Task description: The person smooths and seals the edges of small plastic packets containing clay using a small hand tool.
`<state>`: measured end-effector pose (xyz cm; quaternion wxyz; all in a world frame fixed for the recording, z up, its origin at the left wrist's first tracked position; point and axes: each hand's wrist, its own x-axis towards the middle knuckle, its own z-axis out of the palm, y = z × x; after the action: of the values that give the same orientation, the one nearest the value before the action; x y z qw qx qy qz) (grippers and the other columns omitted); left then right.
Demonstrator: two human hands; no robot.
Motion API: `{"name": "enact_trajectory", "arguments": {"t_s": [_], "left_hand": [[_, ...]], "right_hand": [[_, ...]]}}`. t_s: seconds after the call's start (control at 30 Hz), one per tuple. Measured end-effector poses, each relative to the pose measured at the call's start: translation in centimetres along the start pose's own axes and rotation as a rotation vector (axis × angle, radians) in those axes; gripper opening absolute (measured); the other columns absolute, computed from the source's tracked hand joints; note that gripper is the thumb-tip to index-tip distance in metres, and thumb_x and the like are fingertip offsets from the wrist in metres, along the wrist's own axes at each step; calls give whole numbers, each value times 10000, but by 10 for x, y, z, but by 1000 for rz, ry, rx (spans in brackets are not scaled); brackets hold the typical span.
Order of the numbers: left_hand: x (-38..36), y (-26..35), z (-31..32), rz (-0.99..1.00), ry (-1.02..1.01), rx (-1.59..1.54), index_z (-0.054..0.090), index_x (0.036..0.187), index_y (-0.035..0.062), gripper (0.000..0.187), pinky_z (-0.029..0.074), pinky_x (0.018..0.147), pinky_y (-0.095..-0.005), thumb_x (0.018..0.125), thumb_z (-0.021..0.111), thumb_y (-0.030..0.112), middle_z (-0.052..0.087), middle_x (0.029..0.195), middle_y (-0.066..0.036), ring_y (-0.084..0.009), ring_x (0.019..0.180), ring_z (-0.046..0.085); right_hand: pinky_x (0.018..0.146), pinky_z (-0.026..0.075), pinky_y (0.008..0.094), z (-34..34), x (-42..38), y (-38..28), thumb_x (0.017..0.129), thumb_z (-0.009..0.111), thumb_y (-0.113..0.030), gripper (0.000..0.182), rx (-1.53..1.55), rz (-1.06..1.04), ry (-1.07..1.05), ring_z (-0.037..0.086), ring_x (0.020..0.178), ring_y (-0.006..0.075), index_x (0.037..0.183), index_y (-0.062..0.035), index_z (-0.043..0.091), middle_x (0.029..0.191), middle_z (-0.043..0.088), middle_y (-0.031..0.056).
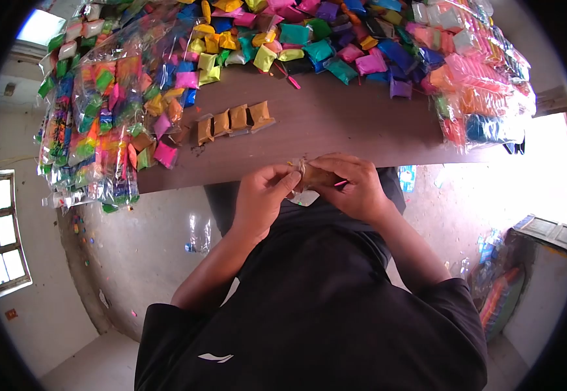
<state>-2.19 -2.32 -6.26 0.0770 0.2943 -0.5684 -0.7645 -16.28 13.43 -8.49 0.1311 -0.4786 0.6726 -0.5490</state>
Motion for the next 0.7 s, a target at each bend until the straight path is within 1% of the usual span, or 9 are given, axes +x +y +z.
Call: {"name": "enact_trajectory", "arguments": {"t_s": [0.03,0.17,0.23,0.37,0.43,0.47,0.57,0.63,0.7], "left_hand": [[-2,2,0,-32,-4,-37,706,962,-16,149,482,756,-236,974,715,132,687,851,-39,-99,779,614],[-1,-7,-8,-51,-38,-43,706,989,-16,136,491,777,-238,976,707,120,689,867,-36,-98,800,624],[2,-5,-14,-44,-127,32,702,997,-11,123,501,775,-247,975,705,110,690,873,-36,-97,810,629],[10,0,-19,-73,-186,107,699,1002,-7,115,508,770,-252,975,707,104,687,872,-31,-97,814,632],[12,5,-19,-79,-138,5,693,998,-2,113,507,755,-253,987,696,111,685,872,-32,-97,806,627],[13,5,-19,-79,-139,5,693,998,-2,113,507,755,-253,987,696,111,685,872,-32,-97,806,627],[16,-2,-19,-68,-185,-72,696,1013,-10,147,532,746,-255,990,703,135,697,862,-44,-99,788,643],[18,-7,-18,-75,-241,-138,679,997,-2,150,543,774,-263,1003,686,147,689,845,-42,-113,801,657],[18,-10,-14,-84,-228,-147,671,995,6,144,546,784,-268,1008,679,148,685,847,-41,-120,810,663]], "right_hand": [[854,585,367,0,-1,0,714,857,8,432,11,40,13,735,971,313,1125,22,725,1082,737,183],[858,585,362,0,1,-2,714,854,10,417,-2,19,3,735,978,313,1113,18,734,1075,739,185],[864,574,389,-2,2,-1,736,794,3,402,6,4,-51,717,971,367,1132,17,723,1076,733,199],[864,569,397,-7,6,-6,731,787,14,397,-7,-47,-75,712,957,375,1123,14,725,1058,735,193],[853,568,395,-7,7,-8,718,792,19,392,11,-45,-121,710,945,374,1105,17,727,1039,736,190],[853,568,395,-7,7,-9,718,792,19,392,11,-45,-121,710,945,374,1105,17,727,1039,736,190],[844,571,388,-4,5,-8,715,804,16,380,65,-21,-88,711,933,373,1087,28,725,1022,736,188],[830,574,378,-1,1,-3,717,814,13,371,79,10,-66,720,930,360,1077,34,729,1015,737,188],[829,577,372,-2,0,-1,720,817,11,368,83,31,-60,726,926,348,1076,35,731,1014,739,190]]}}
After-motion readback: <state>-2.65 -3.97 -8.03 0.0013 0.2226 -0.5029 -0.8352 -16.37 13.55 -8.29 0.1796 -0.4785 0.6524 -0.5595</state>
